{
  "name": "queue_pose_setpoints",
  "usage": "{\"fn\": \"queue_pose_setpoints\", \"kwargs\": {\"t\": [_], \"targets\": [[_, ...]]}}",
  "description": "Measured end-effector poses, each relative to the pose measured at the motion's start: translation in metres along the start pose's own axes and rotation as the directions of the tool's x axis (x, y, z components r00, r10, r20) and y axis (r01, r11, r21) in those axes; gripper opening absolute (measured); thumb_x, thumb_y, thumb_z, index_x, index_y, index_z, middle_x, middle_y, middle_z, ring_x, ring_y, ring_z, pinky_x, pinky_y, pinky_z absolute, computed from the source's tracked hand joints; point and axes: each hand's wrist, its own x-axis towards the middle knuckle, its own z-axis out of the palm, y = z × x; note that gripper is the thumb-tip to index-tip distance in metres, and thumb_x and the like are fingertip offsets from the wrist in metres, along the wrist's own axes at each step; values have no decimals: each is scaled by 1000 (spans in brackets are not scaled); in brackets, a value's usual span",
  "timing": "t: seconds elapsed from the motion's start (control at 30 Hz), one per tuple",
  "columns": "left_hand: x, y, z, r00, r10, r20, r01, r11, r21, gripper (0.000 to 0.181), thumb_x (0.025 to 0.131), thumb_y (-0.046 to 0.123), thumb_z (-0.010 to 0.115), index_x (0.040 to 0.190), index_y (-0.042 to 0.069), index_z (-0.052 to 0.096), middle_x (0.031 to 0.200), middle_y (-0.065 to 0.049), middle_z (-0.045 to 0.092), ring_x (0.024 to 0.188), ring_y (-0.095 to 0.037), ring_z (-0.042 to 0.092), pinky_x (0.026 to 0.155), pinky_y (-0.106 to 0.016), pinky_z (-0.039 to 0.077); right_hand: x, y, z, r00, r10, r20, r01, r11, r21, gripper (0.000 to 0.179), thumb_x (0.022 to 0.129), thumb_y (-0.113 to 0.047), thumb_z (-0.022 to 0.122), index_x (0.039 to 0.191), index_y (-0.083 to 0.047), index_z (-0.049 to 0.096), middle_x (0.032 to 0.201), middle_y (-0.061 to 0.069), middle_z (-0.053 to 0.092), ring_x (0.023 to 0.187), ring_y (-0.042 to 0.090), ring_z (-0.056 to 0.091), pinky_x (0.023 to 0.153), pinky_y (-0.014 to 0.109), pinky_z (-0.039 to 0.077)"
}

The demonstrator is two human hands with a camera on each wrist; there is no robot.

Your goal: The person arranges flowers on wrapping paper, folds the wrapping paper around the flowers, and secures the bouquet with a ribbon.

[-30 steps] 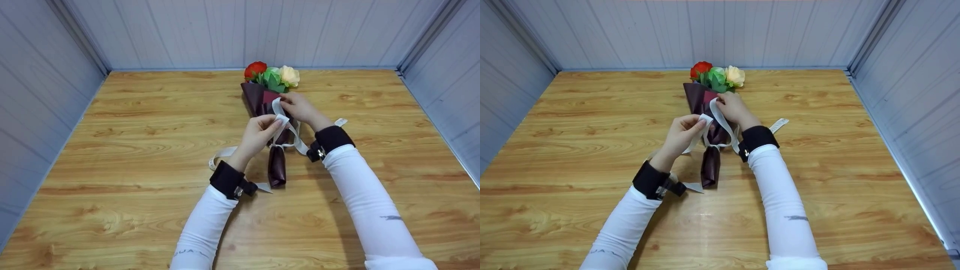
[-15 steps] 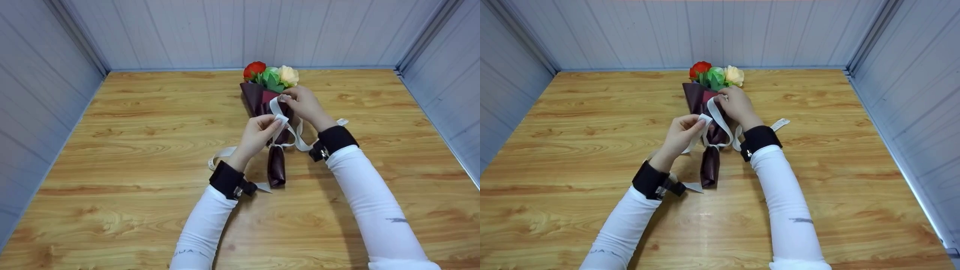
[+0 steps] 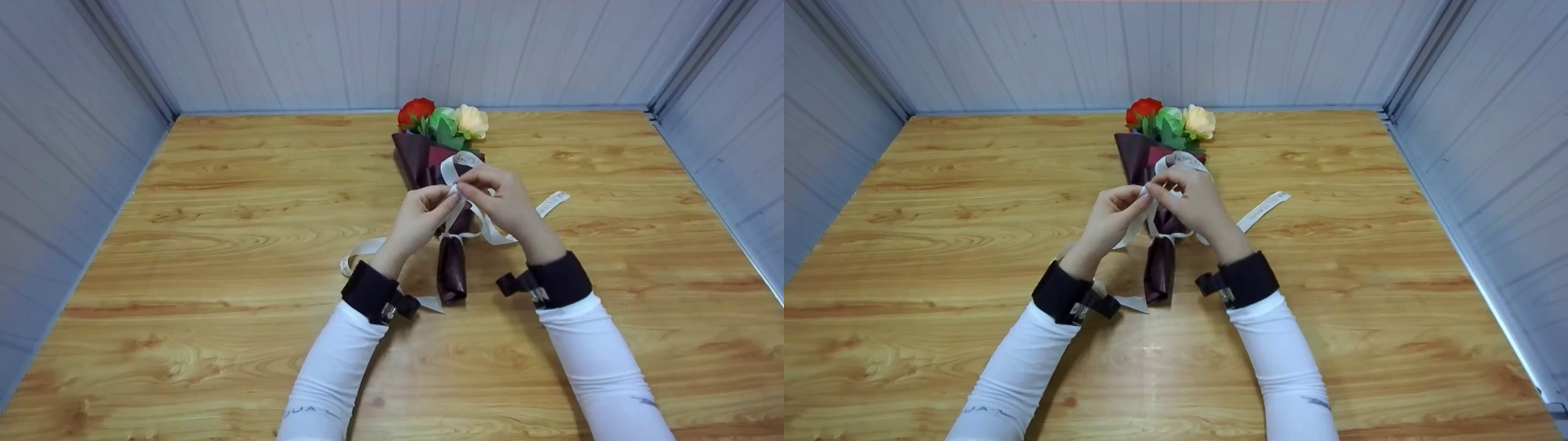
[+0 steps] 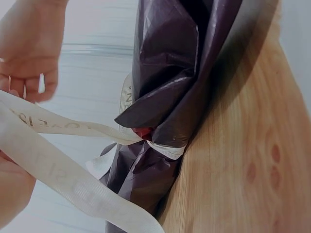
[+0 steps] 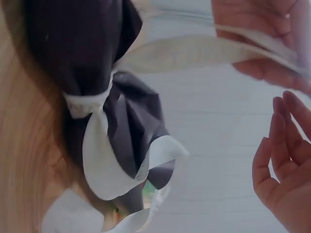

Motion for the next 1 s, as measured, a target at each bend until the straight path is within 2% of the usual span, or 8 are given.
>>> {"fn": "queue_pose_setpoints", "kwargs": {"t": [0.13,0.37,0.47,0.57,0.8,0.87,0.93,1.0], "targets": [[0,0,0,1000,6,23,-7,999,33,20,94,3,55,103,-11,66,94,-20,70,75,0,57,70,-18,45,-9,-4,3,994,-83,-70,82,997,-9,9,85,-2,68,88,5,72,90,16,68,78,0,56,70,17,45],[1,1,2,999,-35,34,36,999,-6,17,94,2,54,101,-12,62,96,-20,70,79,-1,60,72,-17,46,-13,-5,8,978,-124,-169,123,992,-17,8,83,-1,70,83,6,73,84,17,70,74,-2,57,67,15,46],[1,0,2,998,-59,34,61,996,-58,8,94,0,53,96,-8,54,83,-11,69,69,-1,56,63,-15,41,-13,-5,9,977,-115,-178,113,993,-24,9,83,-2,70,82,5,73,82,16,70,72,-2,56,66,15,46],[2,-2,1,998,-59,20,60,996,-66,5,96,1,50,97,-3,47,71,2,58,60,-3,48,56,-18,35,-14,-5,9,977,-99,-187,94,995,-35,9,84,-4,69,81,5,72,80,15,69,69,-1,53,64,15,43],[10,-11,-16,998,-50,-33,53,993,106,20,100,5,42,106,-7,56,104,-17,62,97,-13,56,87,-20,41,-13,-6,6,973,-79,-217,73,997,-34,10,86,-2,67,84,7,69,83,16,67,66,-3,51,63,14,40],[13,-16,-21,998,-52,-19,55,987,153,20,99,3,42,106,-8,57,105,-19,62,96,-17,57,86,-21,42,-13,-6,6,974,-72,-216,67,997,-28,10,86,-2,66,84,7,69,83,16,67,67,-3,52,63,14,41],[17,-20,-25,999,-43,-2,42,969,245,22,98,0,41,109,-7,58,107,-19,62,99,-20,57,88,-23,42,-13,-6,6,975,-60,-213,58,998,-16,9,86,-2,66,84,7,69,84,17,67,68,-3,53,64,14,42],[24,-22,-29,999,-37,25,25,923,384,26,98,-3,39,114,-4,60,112,-19,61,106,-25,55,93,-26,42,-13,-6,5,976,-52,-213,51,999,-7,9,86,-1,67,84,7,69,84,17,67,69,-3,54,65,14,43]]}}
